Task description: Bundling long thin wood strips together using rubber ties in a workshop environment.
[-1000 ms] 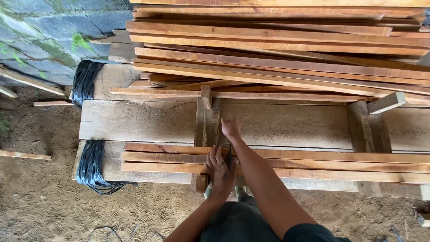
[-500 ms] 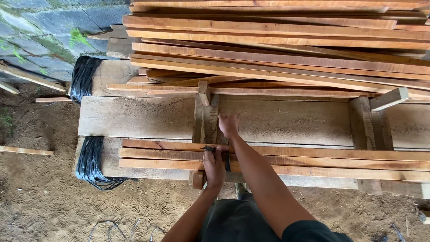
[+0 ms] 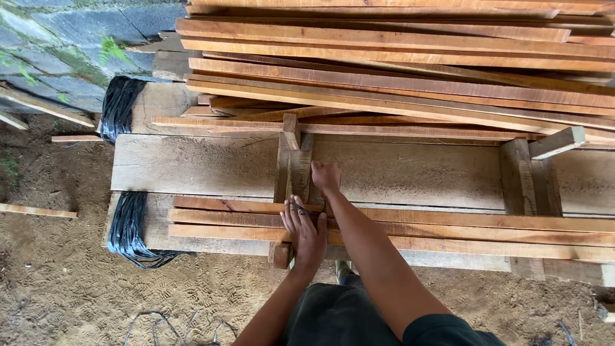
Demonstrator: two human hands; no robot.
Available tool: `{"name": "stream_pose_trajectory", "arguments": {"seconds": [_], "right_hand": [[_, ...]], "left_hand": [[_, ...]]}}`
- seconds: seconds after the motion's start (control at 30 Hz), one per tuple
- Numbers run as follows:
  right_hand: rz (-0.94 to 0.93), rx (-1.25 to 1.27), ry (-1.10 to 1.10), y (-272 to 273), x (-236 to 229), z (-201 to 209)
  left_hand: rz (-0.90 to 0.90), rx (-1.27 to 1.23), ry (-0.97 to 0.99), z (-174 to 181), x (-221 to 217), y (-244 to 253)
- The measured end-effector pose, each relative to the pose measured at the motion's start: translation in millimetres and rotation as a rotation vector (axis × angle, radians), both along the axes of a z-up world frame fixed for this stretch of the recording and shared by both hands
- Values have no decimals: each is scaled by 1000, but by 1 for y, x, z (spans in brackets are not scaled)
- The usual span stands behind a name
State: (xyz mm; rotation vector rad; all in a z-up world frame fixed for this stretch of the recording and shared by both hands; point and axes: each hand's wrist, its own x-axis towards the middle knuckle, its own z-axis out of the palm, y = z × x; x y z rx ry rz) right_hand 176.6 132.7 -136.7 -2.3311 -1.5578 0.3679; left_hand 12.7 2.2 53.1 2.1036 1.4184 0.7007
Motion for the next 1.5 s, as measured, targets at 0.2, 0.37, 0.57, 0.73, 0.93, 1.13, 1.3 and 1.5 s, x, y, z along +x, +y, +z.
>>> {"name": "stream_pose_trajectory", "arguments": {"seconds": [0.2, 0.37, 0.57, 0.73, 0.93, 1.13, 1.3, 1.5], "right_hand": [[-26, 35, 31, 11, -1, -44], [-536, 205, 770, -9, -13, 65], [-205, 117, 69, -10, -3, -14], [-64, 246, -362, -17, -12, 4], [-461, 109, 514, -9, -19, 59], [-692, -98, 687, -4, -16, 39], [-635, 20, 768, -6, -8, 47], [-786, 159, 649, -6, -10, 81]], "left_hand": [[-64, -111, -380, 58, 17, 11], [55, -529, -648, 5, 22, 27], [89, -608, -879, 11, 23, 18], [80, -505, -878, 1, 23, 14], [140, -515, -879, 14, 24, 14], [56, -518, -823, -4, 16, 13], [24, -529, -890, 25, 25, 20], [279, -862, -834, 8, 31, 23]]}}
